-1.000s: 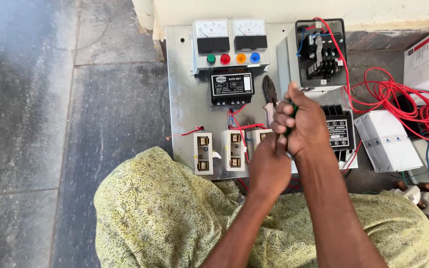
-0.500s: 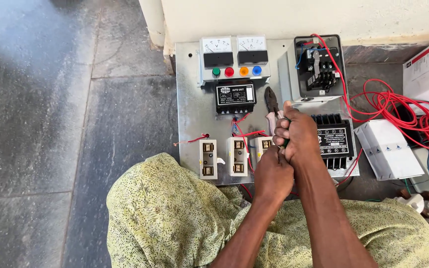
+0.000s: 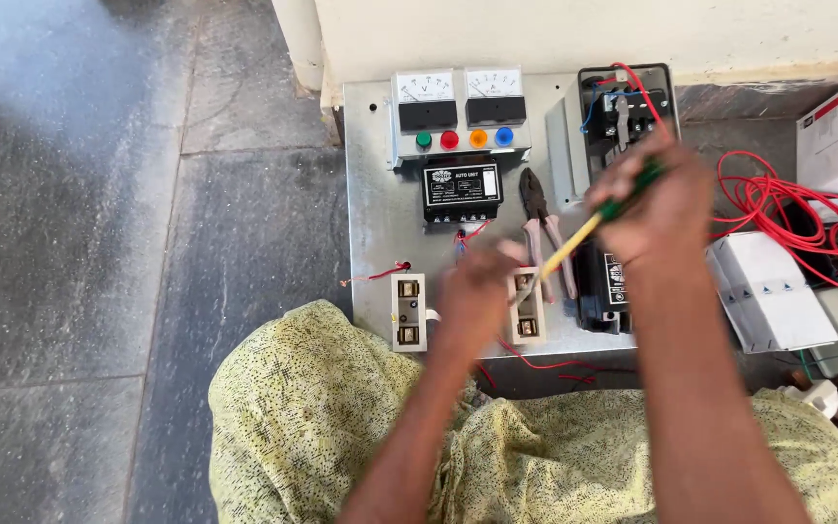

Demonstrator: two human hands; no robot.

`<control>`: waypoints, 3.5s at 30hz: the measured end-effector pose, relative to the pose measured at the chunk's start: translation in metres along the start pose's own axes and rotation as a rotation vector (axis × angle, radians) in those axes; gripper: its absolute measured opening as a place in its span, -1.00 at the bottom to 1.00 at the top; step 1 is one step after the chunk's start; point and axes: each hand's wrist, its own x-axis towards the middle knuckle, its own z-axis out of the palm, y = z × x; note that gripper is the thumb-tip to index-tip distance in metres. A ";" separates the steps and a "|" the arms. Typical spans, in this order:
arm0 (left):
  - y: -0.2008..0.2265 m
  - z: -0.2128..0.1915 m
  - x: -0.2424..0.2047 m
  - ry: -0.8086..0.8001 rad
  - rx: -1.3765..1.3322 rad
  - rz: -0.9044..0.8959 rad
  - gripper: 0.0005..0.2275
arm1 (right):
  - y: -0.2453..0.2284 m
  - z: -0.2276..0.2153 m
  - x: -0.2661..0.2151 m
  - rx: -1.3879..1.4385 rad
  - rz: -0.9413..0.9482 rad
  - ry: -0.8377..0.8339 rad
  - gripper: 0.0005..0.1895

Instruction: The person uses pliers to cut and strip wires, then inserts them into the terminals of an auto unit and fuse blocks, securing the connections with a screwdriver.

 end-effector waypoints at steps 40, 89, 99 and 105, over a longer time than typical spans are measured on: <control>-0.046 0.001 0.064 0.380 0.530 0.132 -0.84 | 0.049 0.036 0.046 -0.417 -0.479 -0.529 -0.61; -0.039 -0.036 0.071 0.337 0.003 -0.103 -0.78 | 0.065 0.044 0.028 -0.683 -0.405 -0.620 -0.51; -0.034 -0.040 0.067 0.297 0.366 -0.019 -0.71 | 0.063 0.043 0.030 -0.661 -0.400 -0.580 -0.54; -0.032 -0.031 0.070 0.137 0.521 -0.160 -0.65 | 0.062 0.043 0.030 -0.656 -0.394 -0.575 -0.55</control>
